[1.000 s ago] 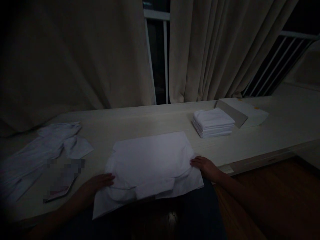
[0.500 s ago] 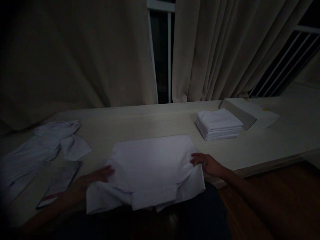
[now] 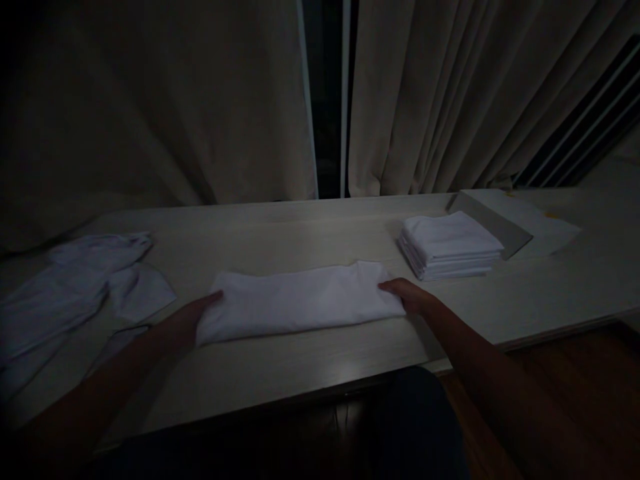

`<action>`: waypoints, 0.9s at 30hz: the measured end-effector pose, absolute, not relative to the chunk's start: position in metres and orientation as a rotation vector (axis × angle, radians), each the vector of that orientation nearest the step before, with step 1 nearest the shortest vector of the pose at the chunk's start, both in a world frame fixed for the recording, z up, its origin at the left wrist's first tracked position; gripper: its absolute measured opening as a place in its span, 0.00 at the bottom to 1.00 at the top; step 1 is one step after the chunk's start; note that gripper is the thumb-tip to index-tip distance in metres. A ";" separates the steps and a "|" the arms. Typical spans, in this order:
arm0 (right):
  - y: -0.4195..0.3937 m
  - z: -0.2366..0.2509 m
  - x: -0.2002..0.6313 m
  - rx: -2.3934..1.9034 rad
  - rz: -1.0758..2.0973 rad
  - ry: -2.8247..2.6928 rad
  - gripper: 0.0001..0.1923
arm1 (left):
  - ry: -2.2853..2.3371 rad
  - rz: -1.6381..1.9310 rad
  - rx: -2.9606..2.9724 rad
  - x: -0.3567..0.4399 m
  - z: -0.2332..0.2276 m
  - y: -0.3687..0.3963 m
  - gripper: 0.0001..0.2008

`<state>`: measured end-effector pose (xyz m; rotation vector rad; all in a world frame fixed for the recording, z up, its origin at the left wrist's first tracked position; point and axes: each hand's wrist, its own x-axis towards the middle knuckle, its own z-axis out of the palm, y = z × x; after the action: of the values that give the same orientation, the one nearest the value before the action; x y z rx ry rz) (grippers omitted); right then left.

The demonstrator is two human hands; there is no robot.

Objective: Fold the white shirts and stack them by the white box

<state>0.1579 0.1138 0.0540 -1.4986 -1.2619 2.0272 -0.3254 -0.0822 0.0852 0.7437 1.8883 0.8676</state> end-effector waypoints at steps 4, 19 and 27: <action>0.109 0.056 0.177 -1.336 2.073 -1.318 0.13 | 1.728 0.820 0.890 -0.342 0.083 -0.100 0.33; 0.093 0.045 0.191 -1.451 1.587 -1.557 0.15 | 1.887 0.521 1.099 -0.328 0.080 -0.135 0.27; 0.088 0.037 0.188 -1.587 1.470 -1.319 0.11 | 2.009 0.880 0.912 -0.311 0.077 -0.138 0.33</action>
<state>0.1884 0.0879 0.0372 -1.5865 -1.3192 1.4703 -0.3107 -0.1381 0.0767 0.9115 2.0093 0.8796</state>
